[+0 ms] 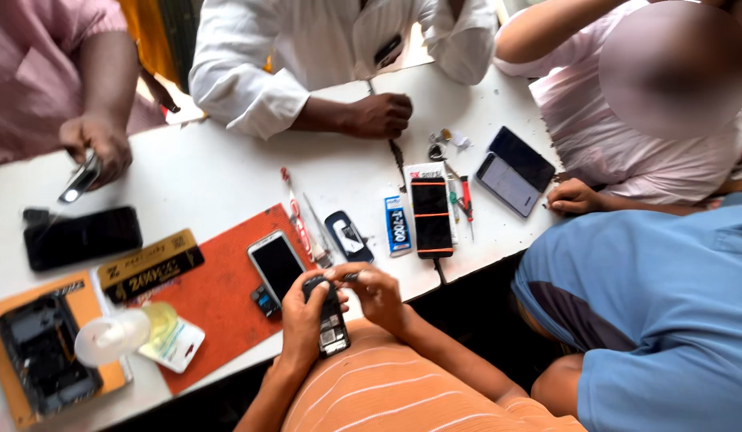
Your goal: The person uses a screwdriver to remove screws from the back of a mobile phone, then reaches under the workbench to retrieve a charging cable. They connect the cable to a phone and place it on a shelf, then pick up another phone to inspect it.
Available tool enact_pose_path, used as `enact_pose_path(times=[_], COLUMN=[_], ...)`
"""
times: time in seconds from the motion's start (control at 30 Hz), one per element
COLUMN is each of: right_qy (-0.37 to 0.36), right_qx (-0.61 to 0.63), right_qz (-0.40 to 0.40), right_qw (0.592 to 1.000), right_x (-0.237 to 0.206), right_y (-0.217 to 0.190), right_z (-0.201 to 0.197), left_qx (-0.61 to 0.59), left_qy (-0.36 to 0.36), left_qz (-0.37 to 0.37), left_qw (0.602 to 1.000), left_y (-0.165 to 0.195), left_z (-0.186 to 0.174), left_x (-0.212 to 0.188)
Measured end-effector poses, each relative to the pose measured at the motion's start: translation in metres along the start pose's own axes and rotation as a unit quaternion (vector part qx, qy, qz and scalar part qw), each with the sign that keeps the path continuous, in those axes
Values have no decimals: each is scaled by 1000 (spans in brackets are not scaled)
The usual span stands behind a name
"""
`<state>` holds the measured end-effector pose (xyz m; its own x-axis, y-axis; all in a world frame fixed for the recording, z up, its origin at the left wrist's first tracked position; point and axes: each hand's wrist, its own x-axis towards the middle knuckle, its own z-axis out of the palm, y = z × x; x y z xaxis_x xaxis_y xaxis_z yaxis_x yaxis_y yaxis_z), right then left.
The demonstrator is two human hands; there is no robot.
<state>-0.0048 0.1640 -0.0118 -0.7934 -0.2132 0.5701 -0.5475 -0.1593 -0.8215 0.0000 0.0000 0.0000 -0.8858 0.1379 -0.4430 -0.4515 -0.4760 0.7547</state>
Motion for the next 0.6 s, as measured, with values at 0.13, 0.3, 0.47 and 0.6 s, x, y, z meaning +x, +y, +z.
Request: enact_pose_path(times=[0.13, 0.3, 0.47, 0.6], right_qy=[7, 26, 13, -4], right_qx=[-124, -184, -183, -148], right_qz=[-62, -68, -71, -69], right_qw=[990, 980, 980, 987], right_x=[7, 11, 10, 12], right_y=[-8, -11, -12, -5], right_z=[-5, -5, 0, -2], left_qx=[15, 20, 7, 29], left_qy=[8, 21, 23, 33], left_qz=[-10, -30, -27, -34], left_qw=[1000, 999, 999, 998], left_y=[-2, -1, -5, -2], left_z=[11, 11, 7, 2], left_x=[-1, -6, -5, -4])
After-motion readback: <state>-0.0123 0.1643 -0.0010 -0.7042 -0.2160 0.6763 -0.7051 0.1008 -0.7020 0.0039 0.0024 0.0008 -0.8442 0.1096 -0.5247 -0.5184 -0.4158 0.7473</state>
